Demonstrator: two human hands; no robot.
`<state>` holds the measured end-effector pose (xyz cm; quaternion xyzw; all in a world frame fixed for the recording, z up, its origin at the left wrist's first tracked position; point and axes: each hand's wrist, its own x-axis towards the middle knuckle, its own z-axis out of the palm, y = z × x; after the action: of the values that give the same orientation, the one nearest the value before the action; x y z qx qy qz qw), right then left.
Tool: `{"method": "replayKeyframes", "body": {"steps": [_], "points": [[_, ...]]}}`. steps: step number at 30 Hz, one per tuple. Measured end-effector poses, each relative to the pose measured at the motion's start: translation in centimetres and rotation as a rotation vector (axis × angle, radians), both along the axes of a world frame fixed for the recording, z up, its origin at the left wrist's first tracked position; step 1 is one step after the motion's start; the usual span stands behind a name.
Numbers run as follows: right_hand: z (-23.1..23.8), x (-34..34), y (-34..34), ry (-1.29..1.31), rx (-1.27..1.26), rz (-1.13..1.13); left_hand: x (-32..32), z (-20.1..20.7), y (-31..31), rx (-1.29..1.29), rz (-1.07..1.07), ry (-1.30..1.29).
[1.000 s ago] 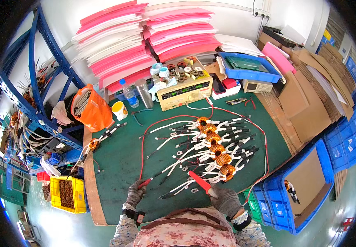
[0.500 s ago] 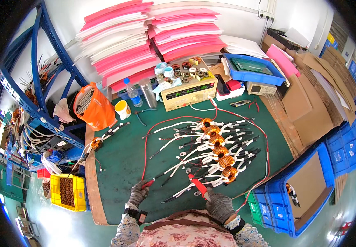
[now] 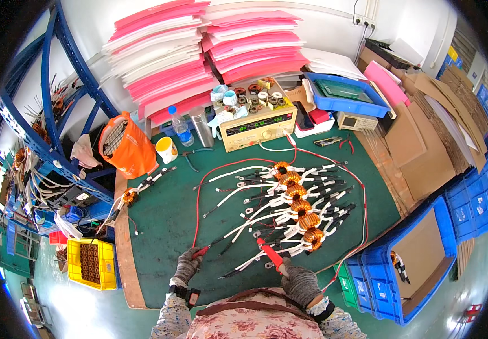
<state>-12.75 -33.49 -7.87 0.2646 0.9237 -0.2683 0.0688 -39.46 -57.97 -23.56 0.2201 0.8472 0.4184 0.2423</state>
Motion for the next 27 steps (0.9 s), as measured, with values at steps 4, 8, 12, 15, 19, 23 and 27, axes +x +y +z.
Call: {"method": "replayKeyframes", "body": {"steps": [4, 8, 12, 15, 19, 23, 27], "points": [[-0.1, 0.1, 0.1, 0.011, 0.005, 0.013, -0.2, -0.1, -0.1, 0.013, -0.098, 0.288], [-0.3, 0.1, 0.1, -0.011, 0.0, 0.017, -0.3, 0.6, 0.0, -0.116, 0.004, -0.073], [-0.3, 0.3, 0.1, -0.031, -0.012, -0.002, -0.1, 1.4, 0.4, -0.121, -0.007, -0.068], [-0.1, 0.2, 0.2, -0.045, -0.017, -0.006, 0.0, 2.2, 0.6, -0.107, -0.028, -0.007], [0.1, 0.0, 0.2, -0.069, -0.014, -0.005, -0.1, 1.6, 0.4, -0.095, -0.04, 0.029], [0.0, 0.0, 0.2, -0.054, 0.002, 0.007, -0.1, 0.6, -0.1, -0.079, -0.063, 0.123], [-0.4, 0.0, 0.3, -0.04, 0.003, 0.011, 0.0, 1.0, 0.0, -0.063, -0.055, 0.104]]}}
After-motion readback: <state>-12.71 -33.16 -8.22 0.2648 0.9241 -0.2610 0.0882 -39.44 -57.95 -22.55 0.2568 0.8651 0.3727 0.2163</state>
